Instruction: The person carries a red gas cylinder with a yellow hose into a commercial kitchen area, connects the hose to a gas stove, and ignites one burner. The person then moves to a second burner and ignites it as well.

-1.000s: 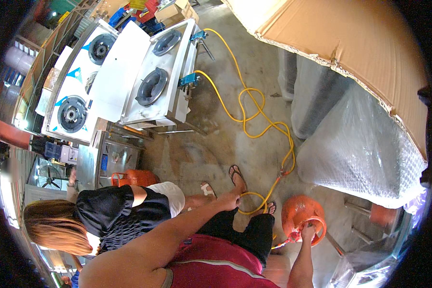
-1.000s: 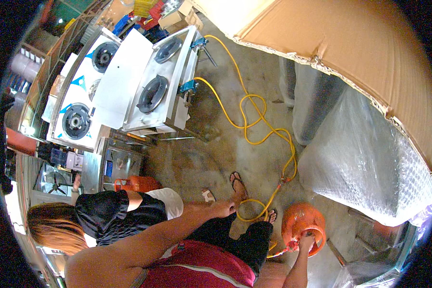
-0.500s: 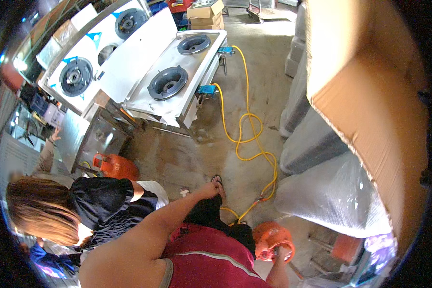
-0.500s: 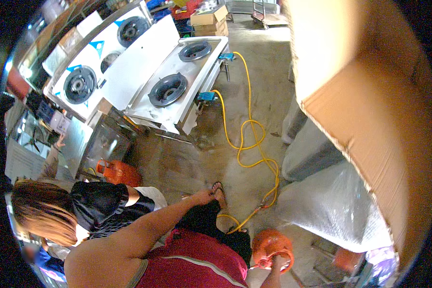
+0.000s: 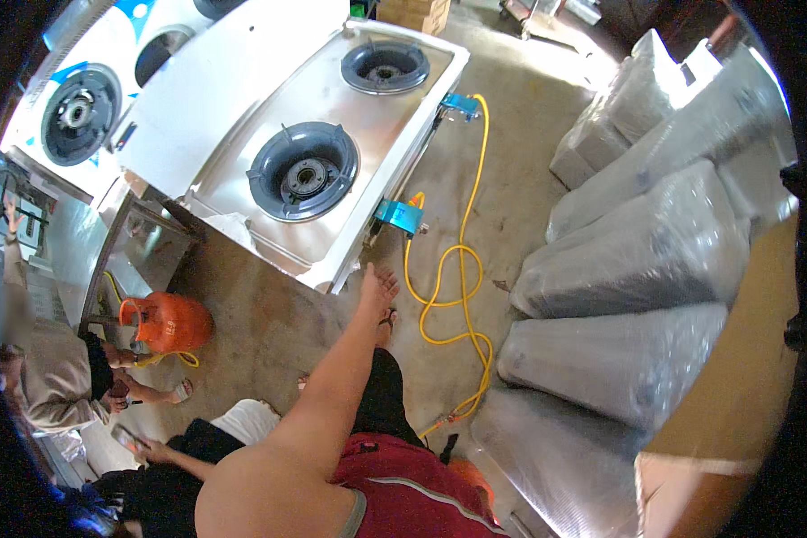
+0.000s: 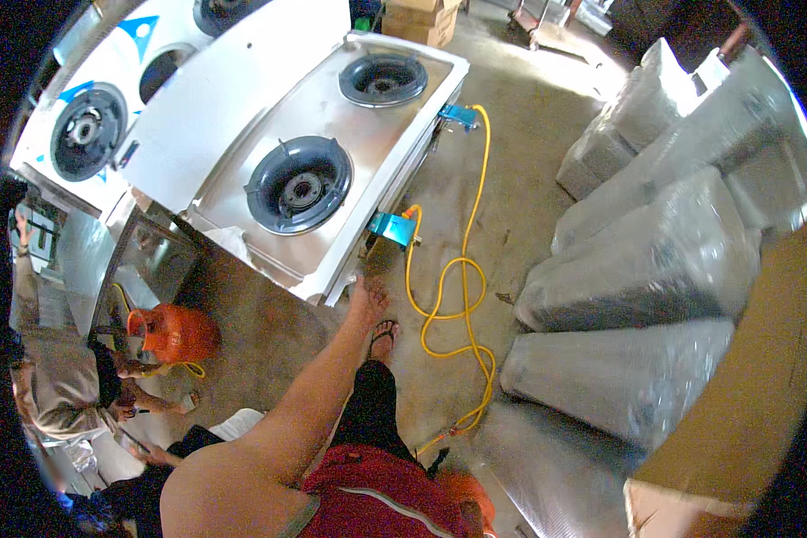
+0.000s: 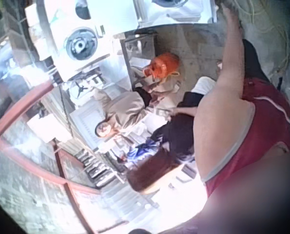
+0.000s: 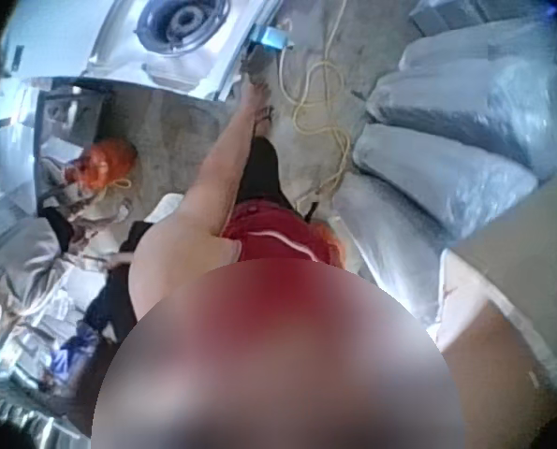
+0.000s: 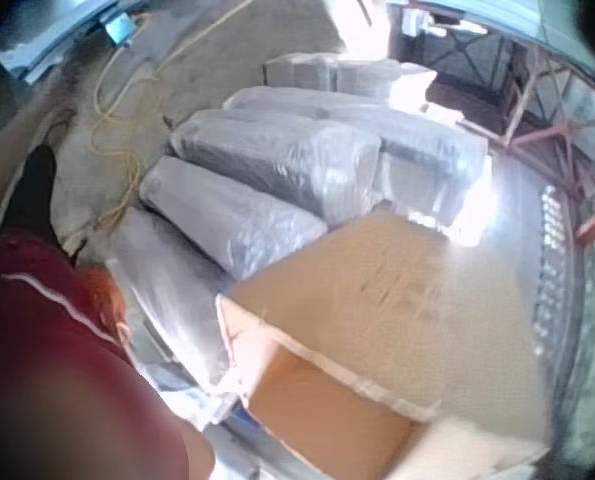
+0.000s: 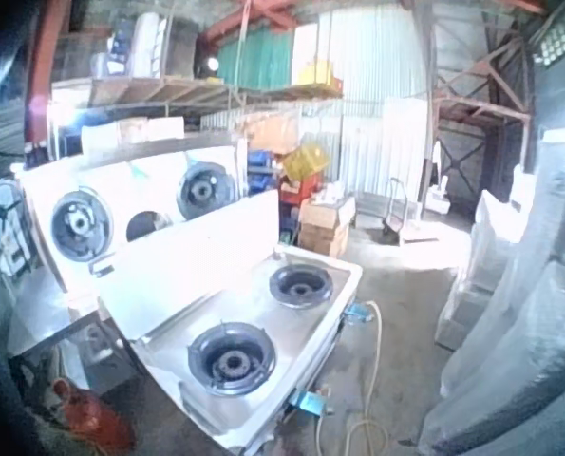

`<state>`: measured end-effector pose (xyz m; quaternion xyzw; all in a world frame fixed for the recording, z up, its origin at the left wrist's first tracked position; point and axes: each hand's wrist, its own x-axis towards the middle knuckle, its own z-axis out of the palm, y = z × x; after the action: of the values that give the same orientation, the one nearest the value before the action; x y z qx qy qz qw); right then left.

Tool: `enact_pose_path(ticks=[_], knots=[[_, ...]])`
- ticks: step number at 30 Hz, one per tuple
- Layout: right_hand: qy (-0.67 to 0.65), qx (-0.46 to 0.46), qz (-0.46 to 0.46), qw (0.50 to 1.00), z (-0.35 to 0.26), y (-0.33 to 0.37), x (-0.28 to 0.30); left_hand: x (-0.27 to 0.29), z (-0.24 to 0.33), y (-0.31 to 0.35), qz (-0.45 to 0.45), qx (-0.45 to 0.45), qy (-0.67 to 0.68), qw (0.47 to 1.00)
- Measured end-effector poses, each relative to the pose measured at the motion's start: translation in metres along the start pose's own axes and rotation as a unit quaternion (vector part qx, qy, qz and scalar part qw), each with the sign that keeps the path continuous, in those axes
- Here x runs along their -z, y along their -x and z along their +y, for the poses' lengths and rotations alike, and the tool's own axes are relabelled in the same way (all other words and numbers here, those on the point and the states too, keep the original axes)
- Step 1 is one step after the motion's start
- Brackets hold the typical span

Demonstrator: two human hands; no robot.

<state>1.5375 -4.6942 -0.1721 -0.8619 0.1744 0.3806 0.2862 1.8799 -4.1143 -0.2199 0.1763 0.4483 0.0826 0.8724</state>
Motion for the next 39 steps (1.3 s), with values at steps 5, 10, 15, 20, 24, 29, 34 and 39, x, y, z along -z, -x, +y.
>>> enact_pose_path(ticks=[5, 10, 15, 20, 24, 29, 34, 39], knots=[[-0.119, 0.034, -0.05, 0.991, -0.167, -0.072, 0.079, -0.054, 0.041, -0.088, 0.073, 0.04, 0.081, 0.993], [-0.186, 0.037, 0.054, 0.98, -0.364, -0.089, 0.138, -0.09, 0.054, -0.12, 0.104, 0.063, 0.236, 0.964], [-0.098, 0.07, 0.029, 0.992, -0.405, -0.093, 0.137, -0.095, 0.056, -0.147, 0.042, 0.019, 0.275, 0.96], [0.031, 0.041, -0.011, 0.999, -0.306, -0.092, 0.117, -0.081, 0.043, -0.183, 0.043, 0.035, 0.287, 0.956], [-0.16, -0.097, -0.02, 0.982, -0.274, -0.079, 0.129, -0.06, 0.023, -0.204, 0.019, -0.075, 0.151, 0.985], [-0.166, -0.089, 0.022, 0.982, -0.339, -0.101, 0.165, -0.059, 0.029, -0.196, 0.048, 0.05, 0.183, 0.981], [0.009, 0.018, 0.065, 0.998, -0.409, -0.143, 0.188, -0.084, 0.058, -0.174, 0.227, 0.122, 0.184, 0.949], [-0.065, 0.064, 0.087, 0.992, -0.471, -0.181, 0.214, -0.091, 0.067, -0.169, 0.21, 0.113, 0.199, 0.951]])
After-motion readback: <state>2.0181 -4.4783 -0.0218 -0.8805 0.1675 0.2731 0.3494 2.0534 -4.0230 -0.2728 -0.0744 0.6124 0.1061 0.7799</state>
